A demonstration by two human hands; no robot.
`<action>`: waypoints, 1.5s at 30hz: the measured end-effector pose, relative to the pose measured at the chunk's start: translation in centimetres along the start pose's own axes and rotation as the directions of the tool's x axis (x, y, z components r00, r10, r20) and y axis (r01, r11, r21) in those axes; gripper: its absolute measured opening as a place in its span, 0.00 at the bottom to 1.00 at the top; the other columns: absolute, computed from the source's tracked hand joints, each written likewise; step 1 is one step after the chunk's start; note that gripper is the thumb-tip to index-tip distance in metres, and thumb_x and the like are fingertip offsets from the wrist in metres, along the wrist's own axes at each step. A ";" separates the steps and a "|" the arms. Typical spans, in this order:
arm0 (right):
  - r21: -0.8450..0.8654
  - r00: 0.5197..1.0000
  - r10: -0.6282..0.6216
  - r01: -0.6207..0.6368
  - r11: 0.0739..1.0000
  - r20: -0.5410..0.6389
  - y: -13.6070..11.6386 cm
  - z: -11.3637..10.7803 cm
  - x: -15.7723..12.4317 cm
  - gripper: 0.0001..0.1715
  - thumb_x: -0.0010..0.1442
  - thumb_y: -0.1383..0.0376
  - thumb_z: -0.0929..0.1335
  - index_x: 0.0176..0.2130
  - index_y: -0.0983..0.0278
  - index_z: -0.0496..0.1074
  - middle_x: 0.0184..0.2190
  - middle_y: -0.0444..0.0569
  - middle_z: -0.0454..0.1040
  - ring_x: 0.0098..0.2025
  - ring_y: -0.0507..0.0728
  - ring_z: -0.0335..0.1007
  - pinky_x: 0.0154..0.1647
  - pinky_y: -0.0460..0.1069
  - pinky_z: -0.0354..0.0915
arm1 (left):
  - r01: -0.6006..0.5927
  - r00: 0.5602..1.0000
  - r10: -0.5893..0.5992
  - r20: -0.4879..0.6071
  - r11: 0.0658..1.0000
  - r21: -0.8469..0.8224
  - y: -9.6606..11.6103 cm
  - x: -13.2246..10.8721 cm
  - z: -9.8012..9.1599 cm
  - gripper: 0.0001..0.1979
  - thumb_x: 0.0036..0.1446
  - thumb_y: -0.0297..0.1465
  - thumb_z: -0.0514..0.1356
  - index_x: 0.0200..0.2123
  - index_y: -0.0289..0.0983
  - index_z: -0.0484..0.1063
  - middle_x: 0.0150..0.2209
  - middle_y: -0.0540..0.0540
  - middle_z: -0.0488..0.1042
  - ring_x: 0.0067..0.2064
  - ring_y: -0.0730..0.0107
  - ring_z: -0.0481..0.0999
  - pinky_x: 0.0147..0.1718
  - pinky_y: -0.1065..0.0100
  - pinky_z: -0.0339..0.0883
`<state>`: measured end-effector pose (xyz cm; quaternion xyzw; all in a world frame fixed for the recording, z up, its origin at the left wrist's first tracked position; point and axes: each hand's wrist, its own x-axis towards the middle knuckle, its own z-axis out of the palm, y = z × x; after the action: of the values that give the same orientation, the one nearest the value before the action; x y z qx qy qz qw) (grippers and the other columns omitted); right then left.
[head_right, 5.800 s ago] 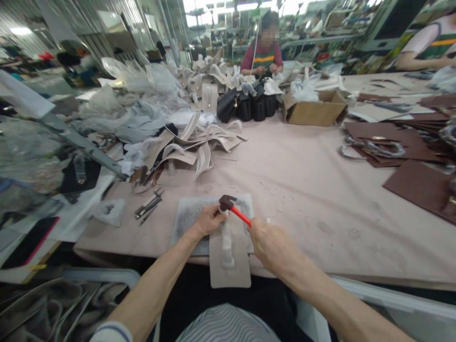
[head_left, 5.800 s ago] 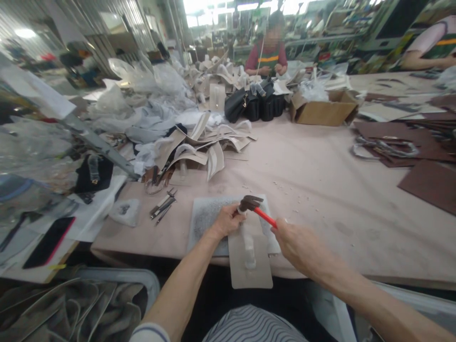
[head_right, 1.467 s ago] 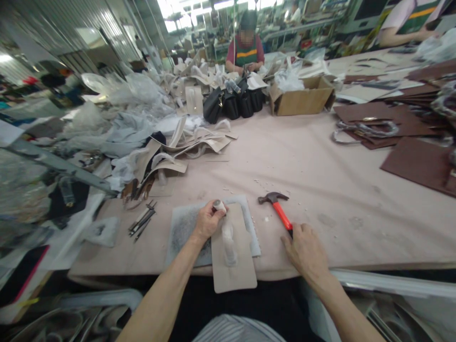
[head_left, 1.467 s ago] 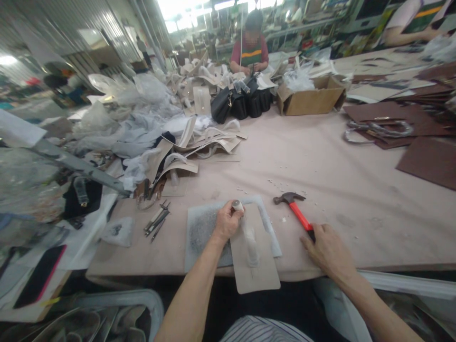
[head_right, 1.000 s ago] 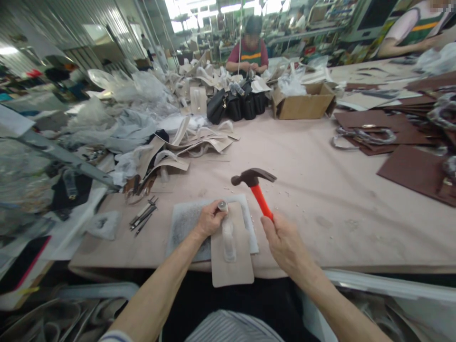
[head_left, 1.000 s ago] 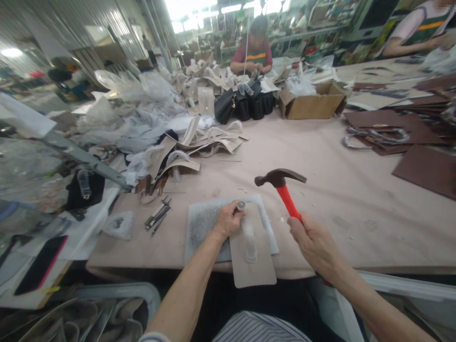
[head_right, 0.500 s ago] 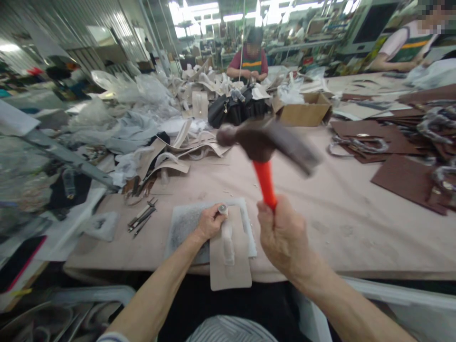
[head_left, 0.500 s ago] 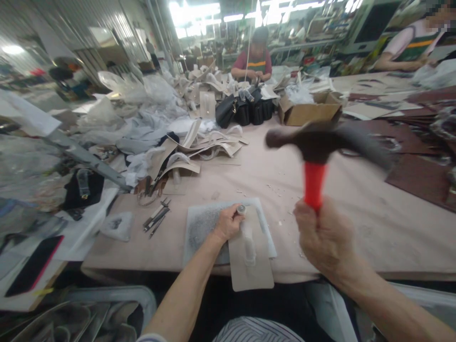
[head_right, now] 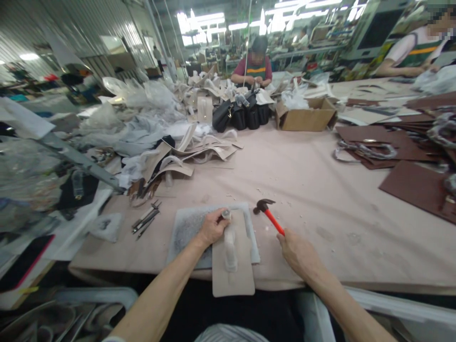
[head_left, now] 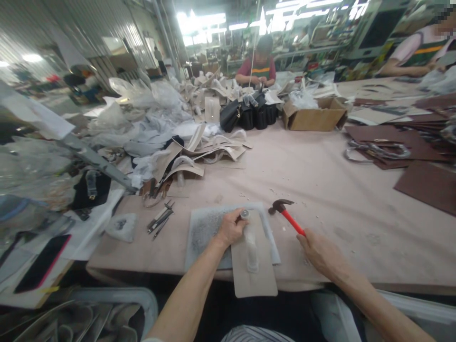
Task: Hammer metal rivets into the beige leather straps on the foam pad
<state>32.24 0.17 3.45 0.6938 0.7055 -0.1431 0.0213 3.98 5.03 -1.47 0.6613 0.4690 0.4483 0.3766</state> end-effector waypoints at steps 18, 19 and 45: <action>-0.326 0.790 -0.583 0.509 0.797 -0.190 -13.8 -1.1 -2.5 0.18 0.60 0.75 0.61 0.49 0.70 0.70 0.38 0.60 0.74 0.39 0.64 0.70 0.40 0.57 0.62 | 0.047 0.837 -0.283 -0.468 0.890 -0.454 3.8 1.7 -3.1 0.16 0.47 0.38 0.71 0.35 0.33 0.75 0.32 0.46 0.79 0.32 0.70 0.78 0.33 0.71 0.71; -0.296 0.824 -0.534 0.471 0.831 -0.188 -13.9 -1.6 -2.5 0.17 0.62 0.74 0.61 0.50 0.70 0.69 0.36 0.59 0.74 0.38 0.64 0.72 0.37 0.56 0.62 | 0.004 0.843 -0.219 -0.491 0.916 -0.401 4.9 1.6 -3.9 0.16 0.48 0.38 0.71 0.36 0.33 0.76 0.33 0.45 0.80 0.33 0.69 0.79 0.34 0.71 0.71; -0.059 0.944 0.016 -0.037 0.998 -0.329 -1.7 2.8 -0.4 0.18 0.68 0.59 0.65 0.49 0.70 0.70 0.44 0.62 0.72 0.45 0.67 0.70 0.43 0.56 0.64 | 0.205 0.958 -0.258 -0.122 0.919 -0.336 0.2 0.2 0.8 0.10 0.51 0.34 0.66 0.36 0.35 0.76 0.34 0.45 0.81 0.35 0.66 0.79 0.36 0.70 0.70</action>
<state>30.15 -0.88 1.12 0.7163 0.6940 -0.0023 -0.0722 4.86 5.06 -1.46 0.4919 0.4948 0.5233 0.4893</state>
